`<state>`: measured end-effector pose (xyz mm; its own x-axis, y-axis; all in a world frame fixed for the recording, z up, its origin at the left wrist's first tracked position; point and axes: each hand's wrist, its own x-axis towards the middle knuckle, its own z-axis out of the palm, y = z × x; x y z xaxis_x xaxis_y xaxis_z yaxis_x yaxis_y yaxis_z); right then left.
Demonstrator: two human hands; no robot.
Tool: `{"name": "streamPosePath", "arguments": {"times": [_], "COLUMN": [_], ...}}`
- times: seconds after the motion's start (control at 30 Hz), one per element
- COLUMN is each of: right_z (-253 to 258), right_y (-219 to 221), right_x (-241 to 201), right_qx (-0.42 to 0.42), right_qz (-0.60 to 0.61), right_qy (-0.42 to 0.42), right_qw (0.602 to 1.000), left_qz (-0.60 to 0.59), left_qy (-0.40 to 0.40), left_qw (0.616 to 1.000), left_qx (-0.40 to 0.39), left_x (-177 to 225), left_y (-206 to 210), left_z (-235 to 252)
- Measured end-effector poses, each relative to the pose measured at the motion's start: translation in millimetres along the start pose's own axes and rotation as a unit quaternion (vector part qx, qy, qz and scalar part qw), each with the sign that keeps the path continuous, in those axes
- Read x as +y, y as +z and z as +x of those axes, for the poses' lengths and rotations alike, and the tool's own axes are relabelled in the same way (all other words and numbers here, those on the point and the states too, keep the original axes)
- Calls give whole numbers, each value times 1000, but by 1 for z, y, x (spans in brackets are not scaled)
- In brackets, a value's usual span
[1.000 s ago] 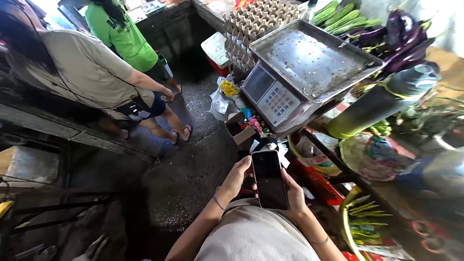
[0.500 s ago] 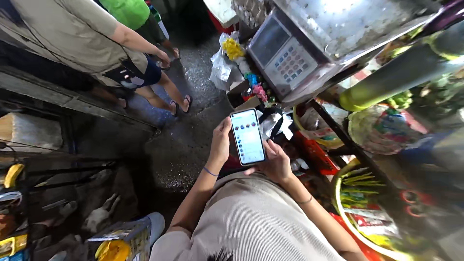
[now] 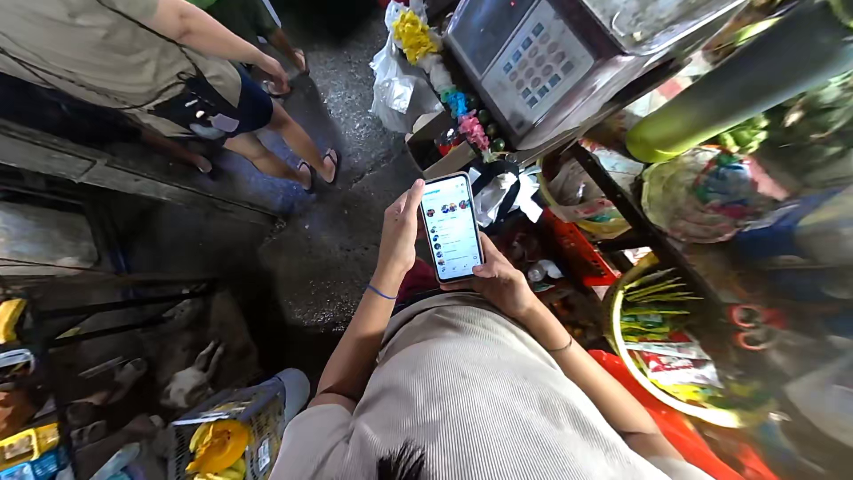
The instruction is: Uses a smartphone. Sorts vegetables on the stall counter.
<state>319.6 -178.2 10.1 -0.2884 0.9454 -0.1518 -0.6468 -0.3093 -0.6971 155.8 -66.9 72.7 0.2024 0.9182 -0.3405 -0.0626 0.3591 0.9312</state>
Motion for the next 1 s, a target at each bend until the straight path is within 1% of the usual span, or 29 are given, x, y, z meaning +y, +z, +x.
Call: {"name": "streamPosePath", "arguments": {"times": [0.13,0.17,0.23,0.3,0.37,0.53,0.67,0.8,0.87,1.0], "right_z": [-1,0,0,1,1,2,3,3,3,6], "right_y": [0,1,1,1,-1,0,2,7,11,15], "right_x": [2,2,1,1,2,3,2,0,-2,-3], "right_qx": [-13,-12,-10,-9,-8,-15,-16,-1,20,65], "right_qz": [-38,-41,-43,-46,-44,-50,-64,-82,-85,-72], "right_qy": [-18,-21,-22,-24,-23,-26,-26,-23,-23,-26], "right_qw": [999,999,999,999,999,998,997,996,996,995], "left_qz": [26,41,69,52,30,10,8,22,14,-8], "left_qy": [32,47,64,50,42,47,57,67,77,93], "left_qw": [999,998,993,990,991,996,996,994,992,980], "left_qx": [-8,-22,-75,-122,-125,-79,-70,-83,-99,-177], "left_x": [-3,-3,-1,0,1,-3,-6,-8,-8,-12], "left_y": [-1,-2,-4,-7,-9,-10,-14,-21,-22,-24], "left_z": [-2,-3,-7,-9,-10,-10,-13,-22,-23,-24]}}
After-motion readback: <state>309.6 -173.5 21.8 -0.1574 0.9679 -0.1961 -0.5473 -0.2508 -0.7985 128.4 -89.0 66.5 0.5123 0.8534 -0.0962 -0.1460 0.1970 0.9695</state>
